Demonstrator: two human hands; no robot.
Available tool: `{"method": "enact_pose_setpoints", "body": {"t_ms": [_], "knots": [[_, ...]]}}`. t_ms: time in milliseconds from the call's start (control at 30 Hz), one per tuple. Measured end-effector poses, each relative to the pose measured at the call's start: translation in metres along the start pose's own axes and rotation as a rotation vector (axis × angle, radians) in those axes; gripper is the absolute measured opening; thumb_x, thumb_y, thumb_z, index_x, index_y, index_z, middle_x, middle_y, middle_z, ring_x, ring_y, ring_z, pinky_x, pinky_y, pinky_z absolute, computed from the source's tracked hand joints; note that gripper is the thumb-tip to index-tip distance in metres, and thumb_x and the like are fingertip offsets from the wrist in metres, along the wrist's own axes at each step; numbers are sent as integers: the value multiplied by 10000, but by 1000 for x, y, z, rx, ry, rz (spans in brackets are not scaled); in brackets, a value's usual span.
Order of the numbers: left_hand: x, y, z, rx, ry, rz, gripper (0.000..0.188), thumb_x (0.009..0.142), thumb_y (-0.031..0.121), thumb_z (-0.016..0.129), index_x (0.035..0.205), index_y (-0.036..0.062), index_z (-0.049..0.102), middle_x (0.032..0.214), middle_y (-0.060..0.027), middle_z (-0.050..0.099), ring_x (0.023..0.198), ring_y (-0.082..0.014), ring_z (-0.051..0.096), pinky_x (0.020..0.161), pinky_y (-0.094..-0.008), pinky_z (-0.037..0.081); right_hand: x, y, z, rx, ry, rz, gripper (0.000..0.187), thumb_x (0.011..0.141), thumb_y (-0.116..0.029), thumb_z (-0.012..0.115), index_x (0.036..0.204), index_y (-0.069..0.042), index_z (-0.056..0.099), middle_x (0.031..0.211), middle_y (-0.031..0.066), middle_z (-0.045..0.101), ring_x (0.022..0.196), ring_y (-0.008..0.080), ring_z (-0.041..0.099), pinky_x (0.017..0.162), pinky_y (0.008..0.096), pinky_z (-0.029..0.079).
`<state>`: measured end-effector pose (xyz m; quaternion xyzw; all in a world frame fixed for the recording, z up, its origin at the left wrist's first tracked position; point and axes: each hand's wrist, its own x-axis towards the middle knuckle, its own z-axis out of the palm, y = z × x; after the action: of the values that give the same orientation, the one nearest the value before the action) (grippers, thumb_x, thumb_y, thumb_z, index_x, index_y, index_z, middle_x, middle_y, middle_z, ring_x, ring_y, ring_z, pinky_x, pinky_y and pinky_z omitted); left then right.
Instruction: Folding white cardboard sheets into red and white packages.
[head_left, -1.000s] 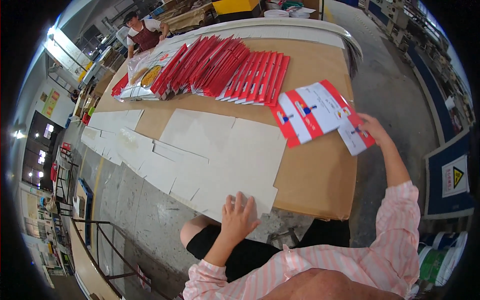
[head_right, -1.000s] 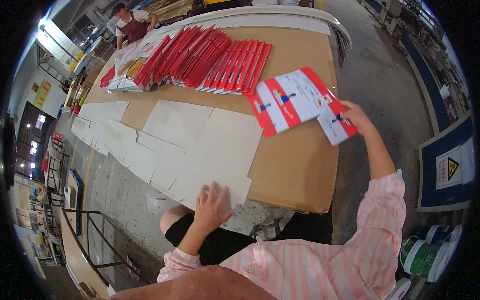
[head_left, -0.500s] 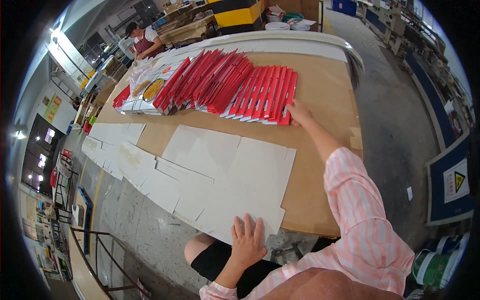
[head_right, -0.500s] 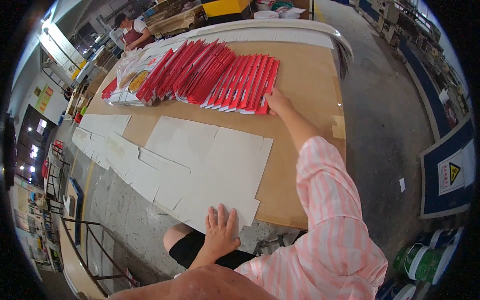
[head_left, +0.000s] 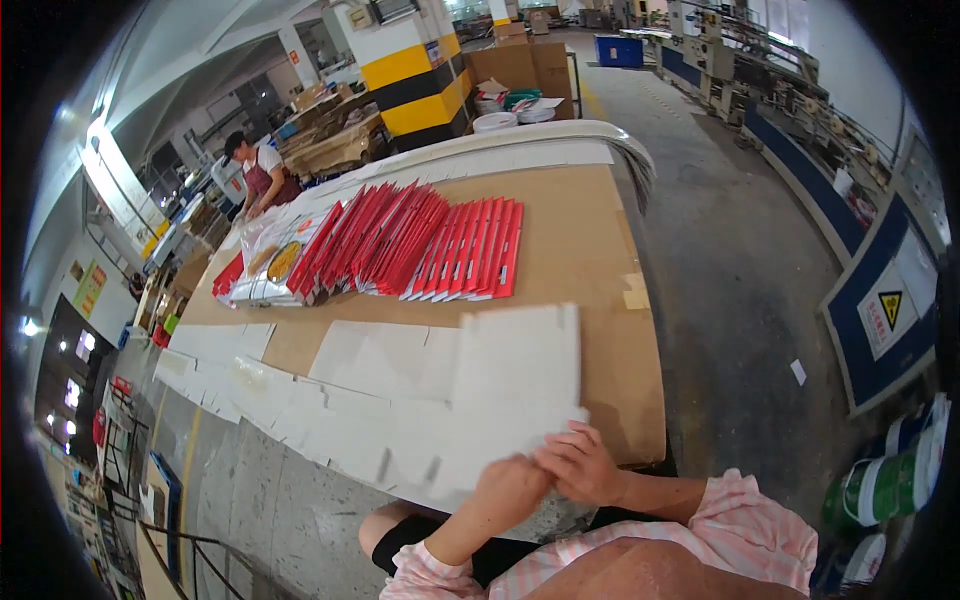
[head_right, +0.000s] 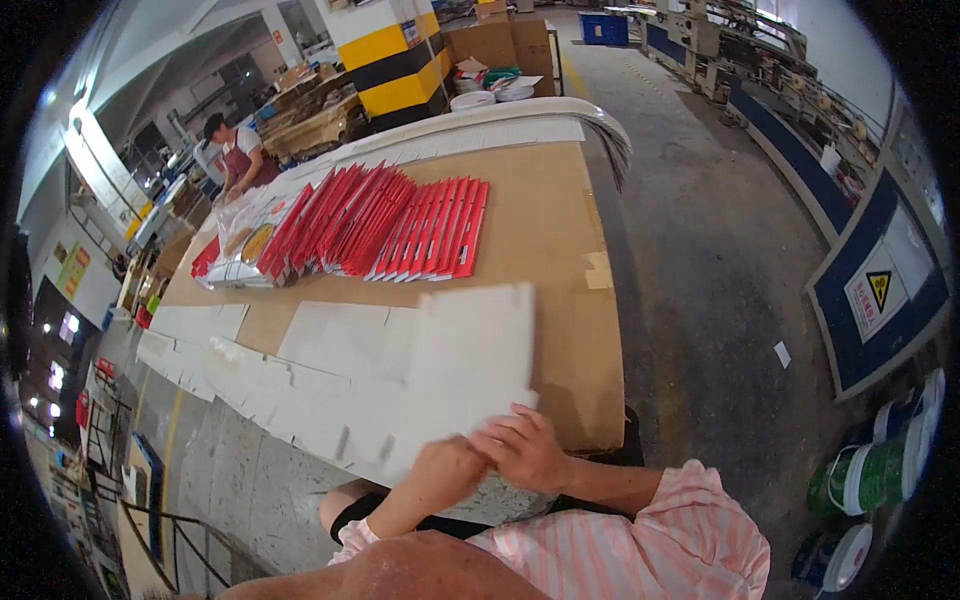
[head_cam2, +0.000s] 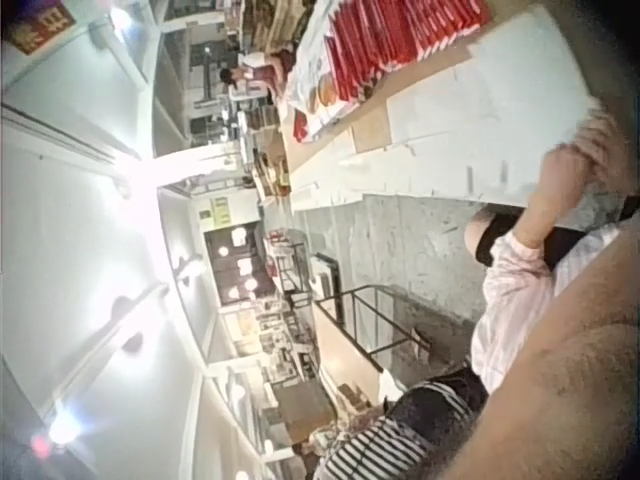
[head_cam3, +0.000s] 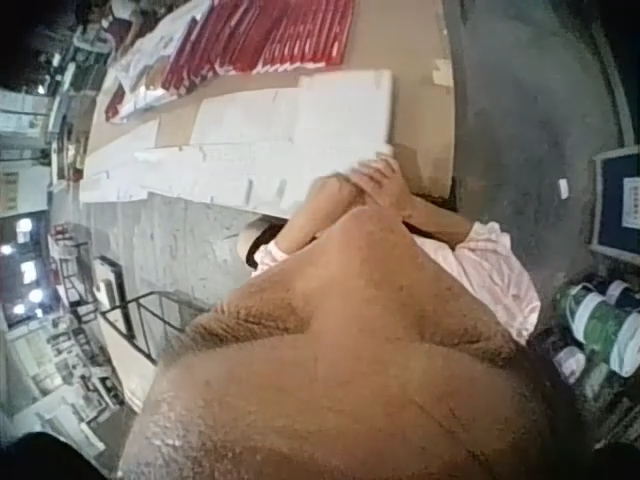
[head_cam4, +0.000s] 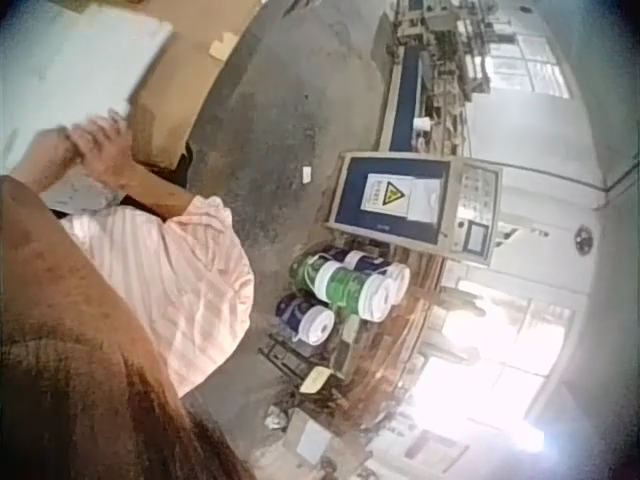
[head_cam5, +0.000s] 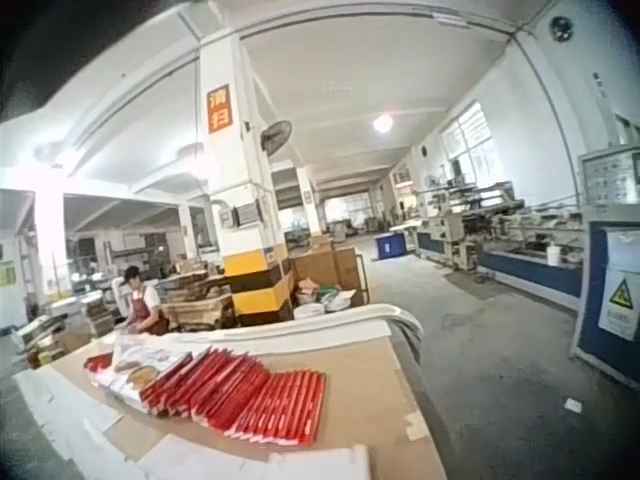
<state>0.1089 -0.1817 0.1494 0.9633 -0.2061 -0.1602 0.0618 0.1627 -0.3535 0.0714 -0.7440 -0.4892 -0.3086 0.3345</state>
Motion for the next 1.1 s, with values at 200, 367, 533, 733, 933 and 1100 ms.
{"method": "enact_pose_setpoints", "body": {"t_ms": [200, 367, 533, 733, 933, 1100], "knots": [[-28, -66, 14, 36, 504, -20, 576, 751, 275, 718, 1269, 115, 523, 1125, -149, 618, 979, -326, 602, 825, -405, 492, -58, 43, -84, 379, 73, 600, 291, 691, -4, 722, 971, -57, 664, 821, 101, 637, 796, 256, 602, 710, 353, 473], [3, -117, 68, -1, 120, -240, 339, 800, 319, 654, 1089, 141, 654, 1015, -118, 654, 909, -333, 613, 767, -441, 495, -98, 65, -108, 301, 8, 489, 315, 633, 12, 722, 929, -82, 673, 856, 81, 635, 816, 269, 589, 746, 361, 460], [47, -112, 53, -138, 113, -448, 228, 816, 333, 628, 939, 161, 712, 986, -124, 657, 905, -317, 621, 733, -439, 498, -114, 67, -109, -94, -254, 392, 318, 625, -100, 773, 930, -122, 687, 872, 58, 645, 817, 287, 593, 741, 370, 469], [73, -74, 98, -390, 477, 245, 236, 761, 275, 698, 937, 116, 694, 996, -110, 632, 941, -331, 555, 802, -433, 440, -89, 103, -95, 129, -300, 967, 487, 721, -280, 746, 1153, -103, 609, 918, 145, 647, 844, 285, 614, 709, 378, 489], [113, -27, 123, -354, 720, -269, 239, 755, 173, 652, 966, 61, 660, 1118, -129, 586, 1037, -345, 508, 912, -452, 402, -90, 91, -49, -564, -377, 683, 593, 770, -248, 661, 1309, -83, 478, 1341, 151, 424, 1252, 337, 370, 967, 458, 354], [93, -33, 134, -108, 692, -69, 339, 722, 58, 593, 1057, 84, 637, 1221, -185, 537, 1160, -369, 472, 981, -447, 385, -91, 83, -52, -619, -312, 719, 728, 779, -271, 659, 1406, -79, 341, 1350, 172, 423, 1283, 375, 346, 1029, 486, 308]]}}
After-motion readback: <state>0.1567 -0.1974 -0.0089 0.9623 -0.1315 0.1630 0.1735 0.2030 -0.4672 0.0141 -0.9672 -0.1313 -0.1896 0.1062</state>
